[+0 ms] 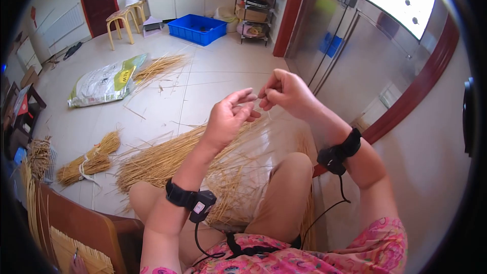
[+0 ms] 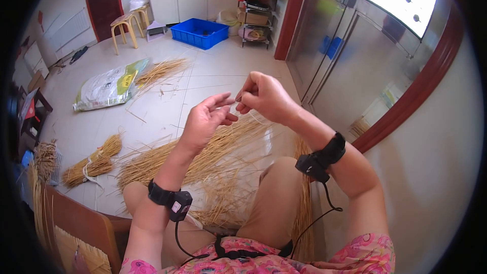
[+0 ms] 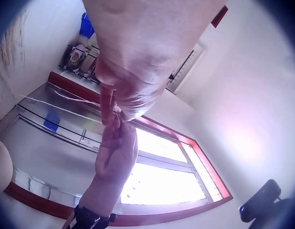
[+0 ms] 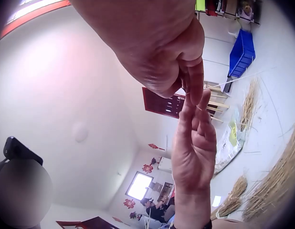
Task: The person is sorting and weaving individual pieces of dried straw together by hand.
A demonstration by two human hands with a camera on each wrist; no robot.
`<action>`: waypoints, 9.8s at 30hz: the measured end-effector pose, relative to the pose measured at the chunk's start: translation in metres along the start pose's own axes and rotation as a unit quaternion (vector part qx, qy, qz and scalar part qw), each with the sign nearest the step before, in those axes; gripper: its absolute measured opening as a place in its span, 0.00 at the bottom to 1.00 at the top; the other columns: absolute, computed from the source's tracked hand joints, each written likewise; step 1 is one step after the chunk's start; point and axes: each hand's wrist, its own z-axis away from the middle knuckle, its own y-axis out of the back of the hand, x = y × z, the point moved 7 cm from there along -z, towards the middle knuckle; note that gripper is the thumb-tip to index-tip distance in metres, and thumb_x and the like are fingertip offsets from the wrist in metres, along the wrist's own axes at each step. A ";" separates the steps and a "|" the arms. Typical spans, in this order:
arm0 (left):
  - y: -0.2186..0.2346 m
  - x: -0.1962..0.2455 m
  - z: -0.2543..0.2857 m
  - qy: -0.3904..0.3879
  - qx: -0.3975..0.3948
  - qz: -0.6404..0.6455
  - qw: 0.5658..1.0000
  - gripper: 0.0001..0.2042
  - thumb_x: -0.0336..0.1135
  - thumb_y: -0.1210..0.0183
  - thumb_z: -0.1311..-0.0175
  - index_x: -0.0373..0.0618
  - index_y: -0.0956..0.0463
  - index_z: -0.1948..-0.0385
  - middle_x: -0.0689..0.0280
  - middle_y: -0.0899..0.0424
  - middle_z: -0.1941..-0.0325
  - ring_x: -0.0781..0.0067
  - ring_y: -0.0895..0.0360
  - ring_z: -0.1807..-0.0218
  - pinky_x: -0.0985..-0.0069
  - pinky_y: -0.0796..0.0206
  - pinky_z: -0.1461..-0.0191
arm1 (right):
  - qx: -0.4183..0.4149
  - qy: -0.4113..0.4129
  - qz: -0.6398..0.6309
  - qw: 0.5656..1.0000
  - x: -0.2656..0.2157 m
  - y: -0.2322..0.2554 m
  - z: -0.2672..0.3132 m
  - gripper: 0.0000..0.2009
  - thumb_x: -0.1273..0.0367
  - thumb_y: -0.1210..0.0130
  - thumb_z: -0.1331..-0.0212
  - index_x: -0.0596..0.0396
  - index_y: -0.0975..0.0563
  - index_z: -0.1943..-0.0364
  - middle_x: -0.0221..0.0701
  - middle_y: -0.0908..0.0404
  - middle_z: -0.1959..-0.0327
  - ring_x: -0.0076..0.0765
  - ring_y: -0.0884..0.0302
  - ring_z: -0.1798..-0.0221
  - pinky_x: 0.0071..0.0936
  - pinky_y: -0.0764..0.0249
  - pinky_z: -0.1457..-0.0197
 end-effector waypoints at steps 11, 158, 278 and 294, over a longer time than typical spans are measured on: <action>0.059 0.011 0.003 -0.006 0.128 -0.170 0.977 0.05 0.29 0.47 0.36 0.37 0.25 0.68 0.68 0.22 0.75 0.85 0.26 0.76 0.85 0.32 0.73 | -0.033 0.113 0.208 0.971 0.032 -0.015 0.000 0.08 0.75 0.45 0.47 0.61 0.26 0.62 0.37 0.21 0.73 0.34 0.21 0.71 0.27 0.25 0.66; 0.165 -0.054 0.029 0.018 -0.048 -0.500 0.865 0.12 0.24 0.46 0.44 0.42 0.25 0.57 0.63 0.25 0.62 0.73 0.27 0.66 0.78 0.32 0.61 | -0.082 -0.213 0.199 0.953 0.268 -0.059 -0.062 0.13 0.62 0.47 0.41 0.58 0.21 0.62 0.32 0.19 0.75 0.26 0.23 0.73 0.26 0.27 0.71; 0.107 -0.153 0.030 0.133 0.062 -0.150 0.978 0.05 0.26 0.41 0.42 0.34 0.20 0.68 0.69 0.23 0.70 0.85 0.28 0.75 0.88 0.36 0.71 | 0.021 -0.116 -0.114 0.987 0.175 -0.128 -0.044 0.08 0.70 0.48 0.37 0.58 0.30 0.71 0.26 0.24 0.78 0.16 0.28 0.76 0.15 0.34 0.76; 0.127 -0.173 0.053 0.350 0.016 -0.011 0.937 0.08 0.35 0.55 0.31 0.41 0.32 0.66 0.67 0.22 0.77 0.86 0.33 0.83 0.87 0.40 0.79 | 0.140 -0.118 -0.189 0.965 0.190 -0.074 -0.052 0.10 0.67 0.61 0.31 0.58 0.34 0.67 0.35 0.21 0.72 0.24 0.22 0.75 0.16 0.29 0.77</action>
